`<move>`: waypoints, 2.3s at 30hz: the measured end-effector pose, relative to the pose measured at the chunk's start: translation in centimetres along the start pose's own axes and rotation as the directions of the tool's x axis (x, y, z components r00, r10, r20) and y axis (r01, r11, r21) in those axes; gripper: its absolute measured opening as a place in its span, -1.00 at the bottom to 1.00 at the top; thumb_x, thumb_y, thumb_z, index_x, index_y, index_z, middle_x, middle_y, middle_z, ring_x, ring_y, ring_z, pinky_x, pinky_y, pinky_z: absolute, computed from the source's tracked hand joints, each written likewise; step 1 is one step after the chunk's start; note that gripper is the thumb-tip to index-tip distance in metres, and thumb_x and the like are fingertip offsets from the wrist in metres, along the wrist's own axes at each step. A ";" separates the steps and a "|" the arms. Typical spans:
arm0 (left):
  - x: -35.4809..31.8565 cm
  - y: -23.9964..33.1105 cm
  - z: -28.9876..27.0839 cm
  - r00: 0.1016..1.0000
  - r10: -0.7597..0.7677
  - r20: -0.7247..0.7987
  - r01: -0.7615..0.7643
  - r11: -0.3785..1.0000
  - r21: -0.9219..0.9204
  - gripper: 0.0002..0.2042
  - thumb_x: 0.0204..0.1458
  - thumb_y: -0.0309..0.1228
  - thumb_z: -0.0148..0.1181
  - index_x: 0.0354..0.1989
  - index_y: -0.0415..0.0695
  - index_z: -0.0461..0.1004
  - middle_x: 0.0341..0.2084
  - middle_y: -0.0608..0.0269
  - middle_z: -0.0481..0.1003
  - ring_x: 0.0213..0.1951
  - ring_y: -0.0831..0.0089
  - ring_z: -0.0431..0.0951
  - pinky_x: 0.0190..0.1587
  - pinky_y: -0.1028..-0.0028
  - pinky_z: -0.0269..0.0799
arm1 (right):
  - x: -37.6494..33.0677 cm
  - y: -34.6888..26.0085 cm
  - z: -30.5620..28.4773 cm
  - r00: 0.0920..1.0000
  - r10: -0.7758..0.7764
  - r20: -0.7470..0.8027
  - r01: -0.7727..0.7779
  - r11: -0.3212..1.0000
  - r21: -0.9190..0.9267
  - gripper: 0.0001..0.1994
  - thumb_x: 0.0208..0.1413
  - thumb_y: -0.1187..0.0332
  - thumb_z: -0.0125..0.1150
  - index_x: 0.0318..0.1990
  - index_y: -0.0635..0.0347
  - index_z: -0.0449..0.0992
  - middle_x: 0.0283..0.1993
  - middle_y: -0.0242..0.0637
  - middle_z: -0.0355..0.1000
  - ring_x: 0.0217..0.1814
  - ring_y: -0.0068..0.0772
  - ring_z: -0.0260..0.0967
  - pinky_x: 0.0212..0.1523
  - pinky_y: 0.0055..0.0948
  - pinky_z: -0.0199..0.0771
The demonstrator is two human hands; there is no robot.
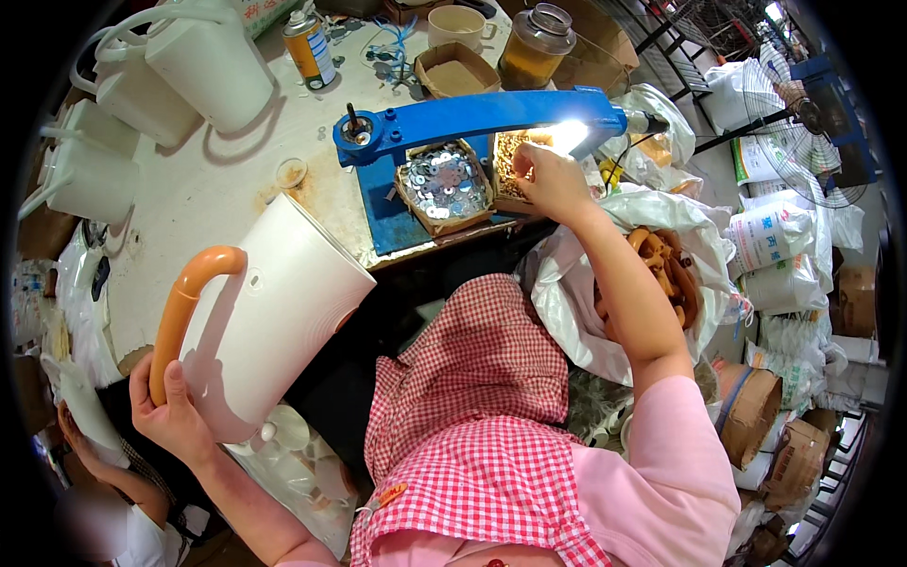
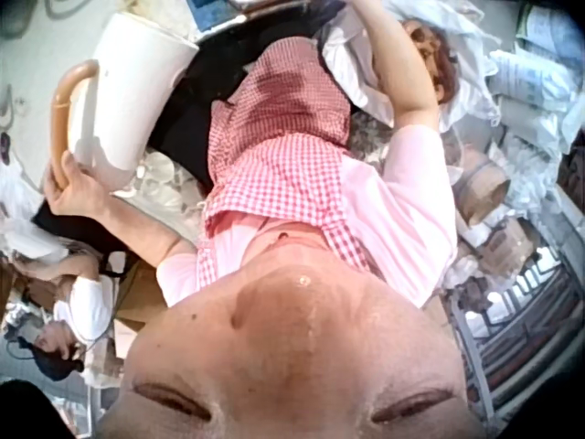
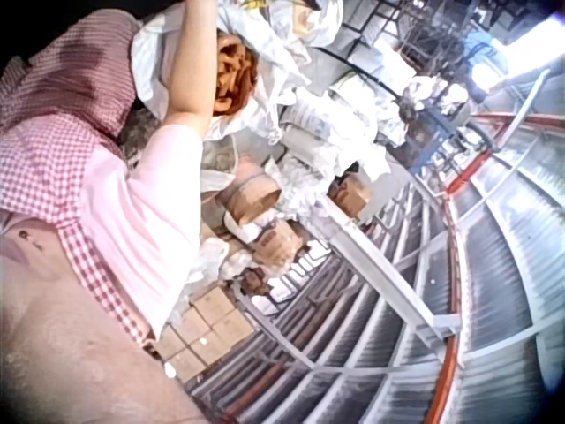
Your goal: The person assembles white carafes by placing small metallic components into the body of the carafe using a specialized blue assembly press, then attaching orange handles by hand.
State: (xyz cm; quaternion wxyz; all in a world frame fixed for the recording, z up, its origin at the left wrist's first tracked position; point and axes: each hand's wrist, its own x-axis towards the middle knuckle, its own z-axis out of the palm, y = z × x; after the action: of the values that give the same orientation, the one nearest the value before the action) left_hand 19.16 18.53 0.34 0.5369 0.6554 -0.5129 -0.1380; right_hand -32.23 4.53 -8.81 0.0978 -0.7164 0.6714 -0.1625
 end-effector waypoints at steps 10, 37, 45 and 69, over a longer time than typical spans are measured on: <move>-0.2 -0.3 -1.1 0.996 -0.075 0.039 0.077 0.997 -0.033 -0.71 0.16 -0.35 0.36 -0.09 -0.31 0.52 -0.32 0.41 0.49 -0.38 0.69 0.36 -0.30 0.71 0.26 | 0.3 0.4 -0.5 0.980 0.048 0.195 -0.027 0.993 -0.111 -0.84 0.12 0.31 0.15 -0.21 0.05 0.62 -0.19 -0.22 0.60 -0.10 -0.07 0.56 -0.04 -0.12 0.51; -1.1 1.0 -0.2 0.999 0.040 -0.022 -0.041 0.997 -0.062 -0.60 0.02 -0.24 0.49 -0.16 -0.31 0.52 -0.27 0.34 0.52 -0.26 0.59 0.45 -0.12 0.61 0.36 | 7.7 -16.9 -3.1 0.958 -0.221 -0.185 0.278 0.534 0.799 -0.87 0.26 0.48 0.21 -0.15 0.37 0.58 -0.20 -0.27 0.62 -0.22 -0.58 0.52 -0.14 -0.56 0.55; -0.8 0.1 -0.7 0.999 0.039 -0.035 -0.041 0.998 -0.045 -0.59 0.02 -0.22 0.48 -0.14 -0.31 0.52 -0.25 0.32 0.53 -0.24 0.58 0.46 -0.11 0.60 0.36 | 7.4 -17.7 -4.6 0.942 -0.289 -0.173 0.331 0.698 0.635 -0.87 0.20 0.44 0.24 -0.20 0.34 0.60 -0.32 -0.28 0.63 -0.29 -0.59 0.53 -0.22 -0.55 0.52; -1.4 0.1 0.1 0.990 0.108 -0.089 -0.105 0.994 0.036 -0.65 0.12 -0.27 0.40 -0.08 -0.29 0.53 -0.35 0.44 0.49 -0.43 0.74 0.31 -0.37 0.72 0.19 | 2.8 -8.7 3.4 0.946 -0.325 0.009 0.320 0.935 0.153 -0.92 0.00 0.36 0.31 -0.34 0.11 0.63 -0.26 -0.26 0.54 -0.11 -0.13 0.48 -0.05 -0.23 0.49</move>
State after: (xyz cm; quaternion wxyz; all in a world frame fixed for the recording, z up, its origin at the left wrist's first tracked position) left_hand 18.42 19.66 -0.13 0.5558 0.6410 -0.5245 -0.0710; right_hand -22.79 2.13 -8.56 0.1348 -0.8101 0.5290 -0.2138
